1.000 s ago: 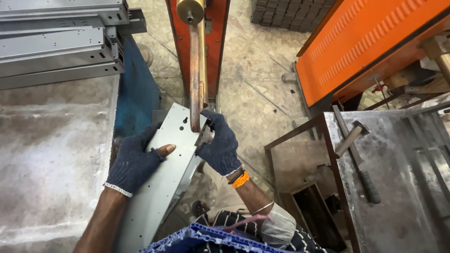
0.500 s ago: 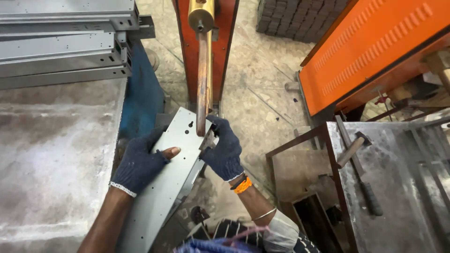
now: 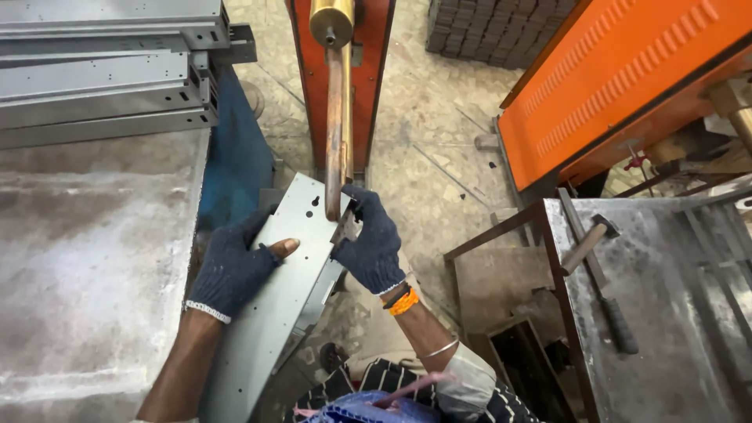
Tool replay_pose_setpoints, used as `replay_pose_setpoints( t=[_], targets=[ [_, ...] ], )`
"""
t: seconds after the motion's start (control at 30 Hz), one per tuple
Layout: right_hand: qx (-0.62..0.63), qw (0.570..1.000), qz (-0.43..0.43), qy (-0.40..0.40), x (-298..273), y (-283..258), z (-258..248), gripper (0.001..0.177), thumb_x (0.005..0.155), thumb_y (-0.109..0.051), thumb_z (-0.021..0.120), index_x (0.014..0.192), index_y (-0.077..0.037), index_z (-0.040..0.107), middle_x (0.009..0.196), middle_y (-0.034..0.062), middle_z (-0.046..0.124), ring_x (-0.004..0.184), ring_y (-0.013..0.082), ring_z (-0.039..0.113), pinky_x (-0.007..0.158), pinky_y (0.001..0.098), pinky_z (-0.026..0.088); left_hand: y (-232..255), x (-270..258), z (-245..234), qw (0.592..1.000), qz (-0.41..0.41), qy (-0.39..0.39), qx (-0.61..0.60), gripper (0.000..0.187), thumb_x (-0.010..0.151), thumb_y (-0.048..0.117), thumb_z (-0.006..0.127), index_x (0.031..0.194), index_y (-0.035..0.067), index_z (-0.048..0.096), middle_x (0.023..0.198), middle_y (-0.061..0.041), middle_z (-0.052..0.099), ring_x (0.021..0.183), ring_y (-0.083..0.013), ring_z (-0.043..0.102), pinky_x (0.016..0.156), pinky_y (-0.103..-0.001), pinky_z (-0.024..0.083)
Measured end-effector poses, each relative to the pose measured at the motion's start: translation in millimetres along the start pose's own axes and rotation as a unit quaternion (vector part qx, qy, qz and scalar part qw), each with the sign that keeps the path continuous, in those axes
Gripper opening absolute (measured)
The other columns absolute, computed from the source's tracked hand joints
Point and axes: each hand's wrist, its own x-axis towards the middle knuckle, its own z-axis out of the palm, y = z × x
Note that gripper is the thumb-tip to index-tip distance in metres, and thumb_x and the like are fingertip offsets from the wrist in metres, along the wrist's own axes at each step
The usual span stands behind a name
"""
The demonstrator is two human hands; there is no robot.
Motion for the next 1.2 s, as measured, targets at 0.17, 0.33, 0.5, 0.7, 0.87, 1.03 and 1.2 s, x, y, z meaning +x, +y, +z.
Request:
replay_pose_setpoints(
  t=[0.17,0.33,0.5,0.7,0.87,1.03,1.2],
  targets=[
    [-0.01,1.0,-0.017,0.023,-1.8,6.9,6.4,0.075,0.066,-0.02,0.09,0.132,-0.012,0.057,0.107,0.0064,0.067,0.098,0.0196,0.069,0.087,0.0331,0.056,1.3,1.3,-0.1,1.0,-0.012,-0.006,-0.014,0.06,0.078,0.025,0.082,0.134,0.008,0.067,0.108,-0.014,0.08,0.094,-0.0167,0.074,0.082,-0.034,0.058],
    [-0.032,0.999,0.005,0.012,-0.5,-2.9,2.4,0.076,0.066,-0.023,0.093,0.132,-0.013,0.058,0.102,0.0062,0.068,0.095,0.0194,0.07,0.084,0.0327,0.056,-11.6,1.7,2.7,1.0,0.003,-0.005,-0.009,0.061,0.078,0.024,0.082,0.134,0.007,0.066,0.11,-0.013,0.079,0.096,-0.0166,0.073,0.084,-0.033,0.057],
    [-0.016,1.0,-0.013,0.02,10.2,-7.7,-3.5,0.072,0.07,-0.02,0.09,0.134,-0.013,0.058,0.107,0.0058,0.071,0.096,0.0185,0.073,0.084,0.0313,0.058,-4.1,11.4,2.4,1.0,0.005,0.0,-0.013,0.059,0.077,0.025,0.082,0.132,0.006,0.068,0.109,-0.013,0.08,0.095,-0.017,0.074,0.085,-0.034,0.057],
    [-0.056,0.997,0.052,0.001,23.5,10.1,-4.7,0.07,0.07,-0.012,0.082,0.136,-0.016,0.06,0.097,0.0066,0.07,0.09,0.0198,0.073,0.082,0.0316,0.06,-1.0,29.1,8.7,0.999,0.041,0.003,0.019,0.058,0.078,0.028,0.082,0.129,0.004,0.069,0.109,-0.017,0.079,0.096,-0.0194,0.075,0.087,-0.036,0.056],
    [-0.032,0.999,-0.011,0.025,21.3,7.9,-2.7,0.078,0.062,-0.013,0.091,0.131,-0.011,0.054,0.109,0.0092,0.072,0.102,0.0225,0.073,0.087,0.0333,0.059,-0.4,28.5,8.6,1.0,0.015,0.005,0.011,0.057,0.077,0.029,0.082,0.127,0.005,0.07,0.106,-0.018,0.08,0.093,-0.0215,0.076,0.084,-0.036,0.058],
    [-0.017,1.0,-0.003,0.005,9.2,-3.6,-9.9,0.072,0.073,-0.01,0.084,0.138,-0.009,0.053,0.12,0.0119,0.071,0.112,0.0248,0.072,0.095,0.0344,0.058,6.3,25.6,0.3,0.998,0.029,-0.005,0.052,0.061,0.077,0.033,0.082,0.131,0.007,0.068,0.109,-0.02,0.078,0.094,-0.0216,0.076,0.084,-0.036,0.057],
    [-0.005,0.997,-0.083,-0.009,-22.4,-31.2,-11.3,0.084,0.076,-0.014,0.085,0.148,-0.002,0.043,0.138,0.0218,0.061,0.129,0.0352,0.062,0.107,0.0409,0.051,-8.9,40.4,-19.1,0.994,-0.02,-0.003,0.105,0.062,0.075,0.04,0.083,0.127,0.009,0.072,0.105,-0.019,0.079,0.092,-0.028,0.075,0.084,-0.039,0.057]
  ],
)
